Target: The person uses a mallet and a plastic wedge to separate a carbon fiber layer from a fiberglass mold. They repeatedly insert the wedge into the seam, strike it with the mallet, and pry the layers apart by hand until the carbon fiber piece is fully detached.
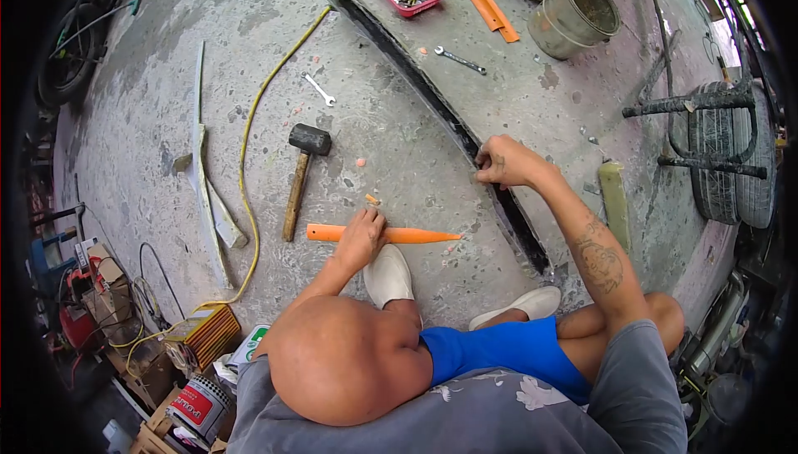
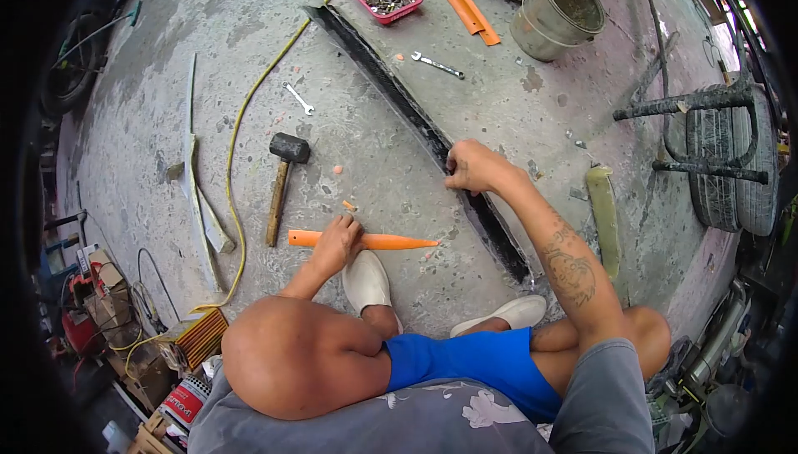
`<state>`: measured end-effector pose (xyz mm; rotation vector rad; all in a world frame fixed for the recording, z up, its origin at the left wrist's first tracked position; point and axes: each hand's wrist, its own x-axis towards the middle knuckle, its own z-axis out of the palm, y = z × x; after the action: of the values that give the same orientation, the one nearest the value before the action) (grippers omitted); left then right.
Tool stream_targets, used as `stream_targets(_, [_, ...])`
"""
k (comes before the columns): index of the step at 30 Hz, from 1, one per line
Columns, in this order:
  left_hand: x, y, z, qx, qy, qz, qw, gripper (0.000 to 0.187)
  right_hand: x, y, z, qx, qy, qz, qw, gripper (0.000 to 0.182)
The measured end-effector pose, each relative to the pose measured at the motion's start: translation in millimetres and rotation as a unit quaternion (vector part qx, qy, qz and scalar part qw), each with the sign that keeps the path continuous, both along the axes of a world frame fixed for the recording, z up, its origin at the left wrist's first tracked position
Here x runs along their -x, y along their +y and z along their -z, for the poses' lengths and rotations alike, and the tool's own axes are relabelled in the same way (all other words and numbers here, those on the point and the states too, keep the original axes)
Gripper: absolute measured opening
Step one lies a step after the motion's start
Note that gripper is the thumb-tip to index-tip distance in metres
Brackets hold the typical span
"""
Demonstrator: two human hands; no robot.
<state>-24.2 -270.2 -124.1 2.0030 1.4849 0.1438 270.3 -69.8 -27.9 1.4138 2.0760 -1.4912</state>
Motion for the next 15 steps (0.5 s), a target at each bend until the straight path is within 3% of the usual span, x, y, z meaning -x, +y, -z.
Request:
stream_targets(5, [0.0,1.4,5.6,0.000,0.009,0.022,1.000,0.034,-28.1,18.8,6.8,0.000,-0.022,0.006,1.000,0.031])
stream_targets(6, [2.1,-0.7,9.1,0.047,-0.011,0.004,0.999,0.032,-31.6,19.0,6.2,0.006,-0.032,0.015,0.999,0.031])
stream_targets(8, [4.3,-3.6,12.3,0.099,-0.041,-0.003,0.994,0.030,-30.9,14.0,3.6,-0.156,-0.014,-0.065,0.985,0.030])
stream_targets(9, [7.0,-0.1,7.3,0.137,-0.116,-0.063,0.982,0.027,-28.2,6.7,7.7,-0.154,-0.024,-0.059,0.986,0.030])
stream_targets(10, [9.1,4.6,1.8,0.175,-0.188,-0.121,0.959,0.026,-23.8,-2.8,16.0,-0.229,-0.018,-0.061,0.971,0.030])
stream_targets(11, [10.2,9.4,-3.2,0.180,-0.192,-0.112,0.958,0.026,-23.3,-11.2,21.4,-0.302,-0.013,-0.063,0.951,0.030])
stream_targets(13, [12.8,25.8,-18.0,0.065,-0.232,-0.167,0.956,0.030,-25.4,-10.4,20.1,-0.287,-0.046,-0.056,0.955,0.028])
stream_targets(15, [18.2,47.6,-44.4,0.098,-0.256,-0.175,0.946,0.033,-30.9,-10.4,17.5,-0.282,-0.094,-0.054,0.953,0.028])
